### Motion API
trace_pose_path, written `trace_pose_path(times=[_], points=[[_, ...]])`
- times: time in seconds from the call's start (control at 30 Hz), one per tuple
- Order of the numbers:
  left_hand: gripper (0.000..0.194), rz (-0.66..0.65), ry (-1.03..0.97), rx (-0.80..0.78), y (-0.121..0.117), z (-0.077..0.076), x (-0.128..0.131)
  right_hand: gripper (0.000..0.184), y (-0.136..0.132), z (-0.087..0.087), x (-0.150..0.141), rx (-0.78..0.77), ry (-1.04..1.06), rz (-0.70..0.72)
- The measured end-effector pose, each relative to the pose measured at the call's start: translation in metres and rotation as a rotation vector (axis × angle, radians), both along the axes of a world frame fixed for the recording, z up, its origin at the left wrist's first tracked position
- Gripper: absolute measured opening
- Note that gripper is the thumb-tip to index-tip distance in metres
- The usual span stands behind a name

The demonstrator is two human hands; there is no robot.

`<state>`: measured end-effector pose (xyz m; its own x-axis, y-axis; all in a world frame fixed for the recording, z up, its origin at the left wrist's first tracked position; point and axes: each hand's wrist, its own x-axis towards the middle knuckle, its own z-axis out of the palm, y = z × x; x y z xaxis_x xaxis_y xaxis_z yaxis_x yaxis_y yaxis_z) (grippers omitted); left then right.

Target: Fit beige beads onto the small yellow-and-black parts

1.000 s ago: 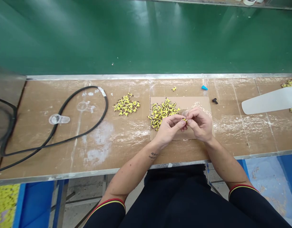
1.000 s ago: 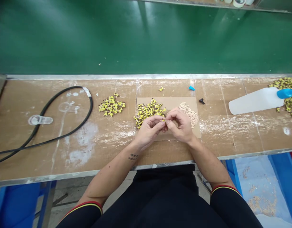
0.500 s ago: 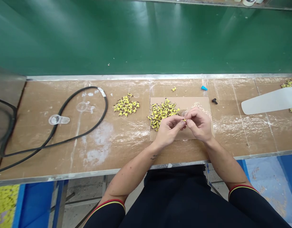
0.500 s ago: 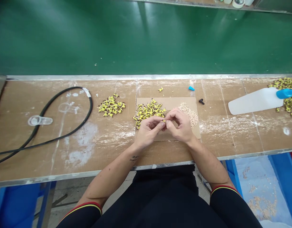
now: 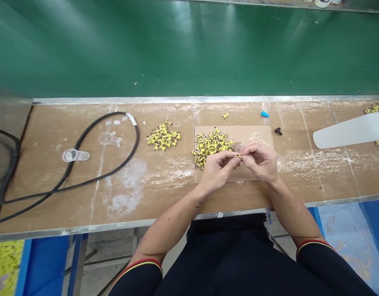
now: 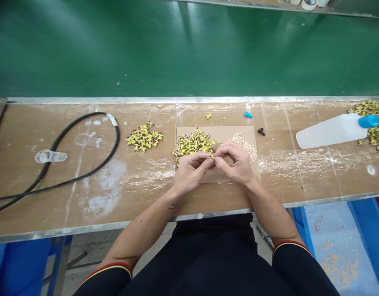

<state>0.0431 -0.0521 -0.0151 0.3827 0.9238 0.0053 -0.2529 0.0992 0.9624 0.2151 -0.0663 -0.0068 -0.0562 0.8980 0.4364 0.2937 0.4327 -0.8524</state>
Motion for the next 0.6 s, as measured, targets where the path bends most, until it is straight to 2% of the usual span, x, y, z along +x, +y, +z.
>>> trace_pose_path(times=[0.17, 0.3, 0.43, 0.5, 0.6], points=[[0.029, 0.044, 0.168, 0.202, -0.002, -0.001, -0.002, 0.009, 0.001, 0.000, 0.000, 0.000, 0.015, 0.003], [0.019, 0.135, 0.348, 0.549, 0.000, -0.002, -0.006, 0.009, 0.002, 0.002, 0.001, -0.045, 0.022, 0.014], [0.014, 0.200, 0.436, 0.867, 0.004, -0.003, -0.010, 0.010, 0.002, 0.003, 0.003, -0.144, 0.085, 0.087], [0.014, 0.196, 0.462, 0.922, 0.006, -0.002, -0.012, 0.011, 0.002, 0.003, 0.003, -0.198, 0.126, 0.106], [0.013, 0.179, 0.462, 0.915, 0.005, -0.001, -0.012, 0.014, 0.000, 0.003, 0.002, -0.266, 0.173, 0.100]])
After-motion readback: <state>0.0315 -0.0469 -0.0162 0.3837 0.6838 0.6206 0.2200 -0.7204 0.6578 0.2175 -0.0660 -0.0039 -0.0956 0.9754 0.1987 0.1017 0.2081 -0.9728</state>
